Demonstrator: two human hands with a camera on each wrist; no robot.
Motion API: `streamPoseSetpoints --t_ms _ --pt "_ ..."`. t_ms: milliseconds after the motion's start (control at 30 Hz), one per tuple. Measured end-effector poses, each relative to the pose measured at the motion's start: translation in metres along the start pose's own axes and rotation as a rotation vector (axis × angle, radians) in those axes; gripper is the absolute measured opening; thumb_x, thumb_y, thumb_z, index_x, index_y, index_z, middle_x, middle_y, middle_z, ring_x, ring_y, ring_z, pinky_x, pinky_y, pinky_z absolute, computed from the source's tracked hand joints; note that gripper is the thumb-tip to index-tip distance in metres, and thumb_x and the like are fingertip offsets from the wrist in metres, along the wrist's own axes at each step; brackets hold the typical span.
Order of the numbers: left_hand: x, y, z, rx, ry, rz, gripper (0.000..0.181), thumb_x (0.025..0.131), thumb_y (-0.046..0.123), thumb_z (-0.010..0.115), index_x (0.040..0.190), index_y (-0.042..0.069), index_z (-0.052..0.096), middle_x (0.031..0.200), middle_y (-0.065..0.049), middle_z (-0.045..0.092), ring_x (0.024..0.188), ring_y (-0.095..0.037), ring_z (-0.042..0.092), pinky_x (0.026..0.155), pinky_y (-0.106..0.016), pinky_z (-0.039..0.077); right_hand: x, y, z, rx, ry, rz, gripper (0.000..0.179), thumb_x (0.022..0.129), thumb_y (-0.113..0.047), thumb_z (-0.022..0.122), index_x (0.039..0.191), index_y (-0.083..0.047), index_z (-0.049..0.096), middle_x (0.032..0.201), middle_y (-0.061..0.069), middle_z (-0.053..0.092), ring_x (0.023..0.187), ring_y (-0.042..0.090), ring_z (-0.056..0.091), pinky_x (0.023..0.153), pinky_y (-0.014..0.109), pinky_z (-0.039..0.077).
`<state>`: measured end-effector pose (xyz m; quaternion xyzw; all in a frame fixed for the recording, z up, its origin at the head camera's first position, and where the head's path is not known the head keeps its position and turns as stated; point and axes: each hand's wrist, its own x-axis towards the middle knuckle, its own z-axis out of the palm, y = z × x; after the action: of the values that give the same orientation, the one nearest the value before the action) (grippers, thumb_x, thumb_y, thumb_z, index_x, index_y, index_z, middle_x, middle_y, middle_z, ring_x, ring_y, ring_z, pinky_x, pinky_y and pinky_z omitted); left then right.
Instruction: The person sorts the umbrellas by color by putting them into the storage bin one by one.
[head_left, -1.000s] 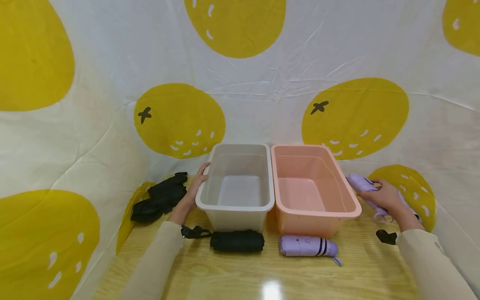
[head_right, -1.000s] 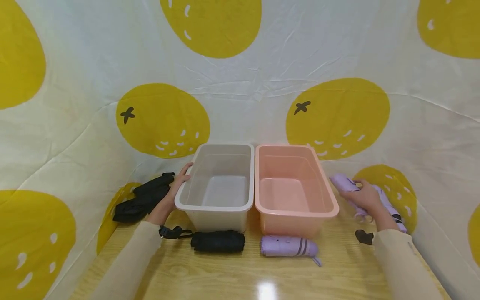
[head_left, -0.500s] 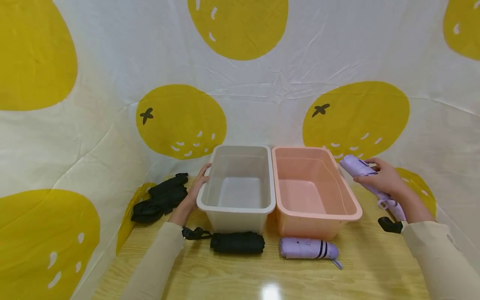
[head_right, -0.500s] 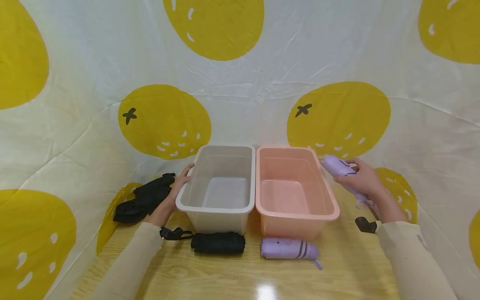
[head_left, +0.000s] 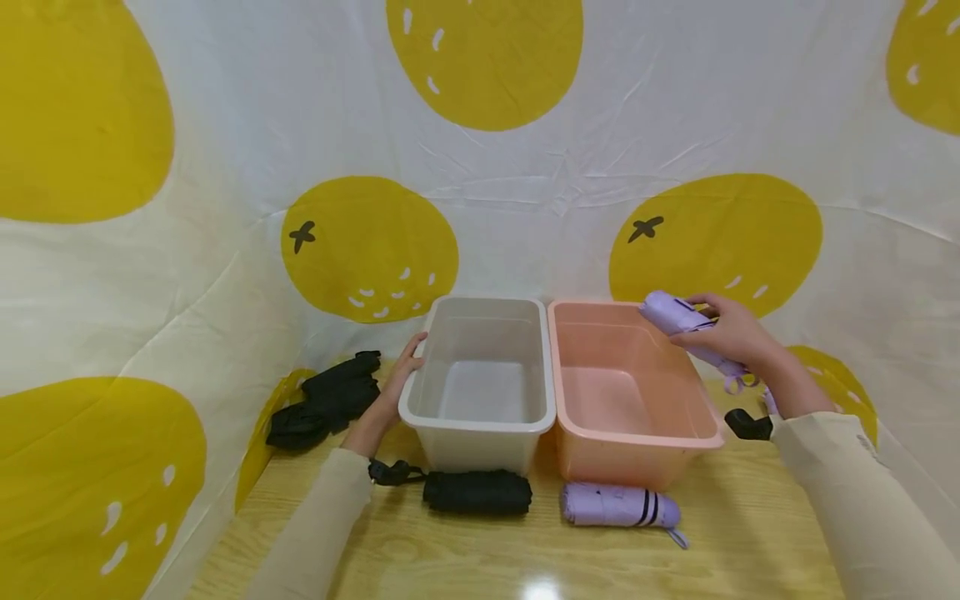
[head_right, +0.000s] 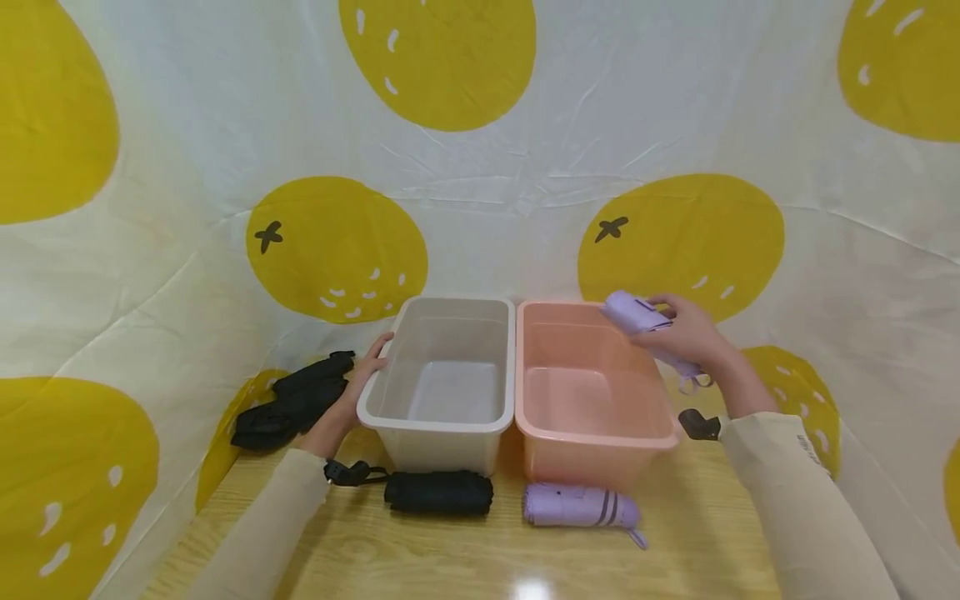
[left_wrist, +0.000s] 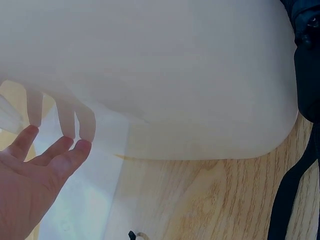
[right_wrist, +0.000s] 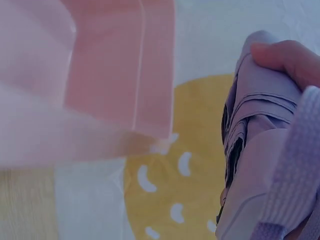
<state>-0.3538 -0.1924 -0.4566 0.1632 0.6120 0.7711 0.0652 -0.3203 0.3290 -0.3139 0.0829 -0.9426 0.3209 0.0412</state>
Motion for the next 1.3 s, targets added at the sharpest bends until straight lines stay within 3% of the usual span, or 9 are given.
streamPoseSetpoints --t_ms 400,733,867,1067,1300 --pt "-0.004 -0.007 0.006 0.0 0.024 -0.01 0.05 0.105 0.016 0.035 0.153 0.019 0.021 0.144 -0.014 0.036 0.1 -0.016 0.055 0.077 -0.029 0.051 0.024 -0.005 0.017 0.027 -0.074 0.0 0.088 0.074 -0.053 0.079 0.139 -0.007 0.041 0.126 0.025 0.049 0.095 0.036 0.055 0.069 0.036 0.051" --pt "-0.011 -0.014 0.005 -0.039 0.026 -0.031 0.053 0.104 0.018 0.037 0.154 0.022 0.018 0.141 -0.011 0.037 0.097 -0.014 0.057 0.077 -0.03 0.051 0.029 -0.005 0.044 0.063 -0.108 -0.062 0.076 0.079 -0.039 0.081 0.137 -0.005 0.046 0.125 0.025 0.053 0.094 0.033 0.057 0.071 0.036 0.05" --pt "-0.012 -0.01 0.005 -0.062 0.011 -0.006 0.053 0.105 0.017 0.034 0.154 0.018 0.016 0.133 -0.009 0.042 0.093 -0.014 0.058 0.074 -0.03 0.05 0.035 -0.006 0.05 0.043 -0.108 -0.098 0.075 0.078 -0.04 0.081 0.137 -0.006 0.047 0.126 0.024 0.054 0.096 0.033 0.056 0.075 0.037 0.048" --pt "-0.015 0.007 0.009 -0.051 -0.018 0.0 0.053 0.106 0.013 0.03 0.155 0.014 0.01 0.135 -0.011 0.039 0.094 -0.014 0.057 0.076 -0.03 0.05 0.047 -0.006 0.058 0.015 -0.119 -0.099 0.076 0.078 -0.038 0.081 0.139 -0.01 0.045 0.127 0.02 0.054 0.098 0.032 0.056 0.078 0.039 0.048" --pt "-0.01 0.006 0.011 -0.083 -0.026 0.046 0.052 0.106 0.012 0.032 0.154 0.01 0.013 0.129 -0.009 0.043 0.09 -0.013 0.058 0.073 -0.028 0.051 0.056 -0.006 0.071 0.061 -0.137 -0.146 0.076 0.078 -0.035 0.082 0.139 -0.007 0.047 0.126 0.023 0.055 0.099 0.033 0.055 0.078 0.04 0.047"
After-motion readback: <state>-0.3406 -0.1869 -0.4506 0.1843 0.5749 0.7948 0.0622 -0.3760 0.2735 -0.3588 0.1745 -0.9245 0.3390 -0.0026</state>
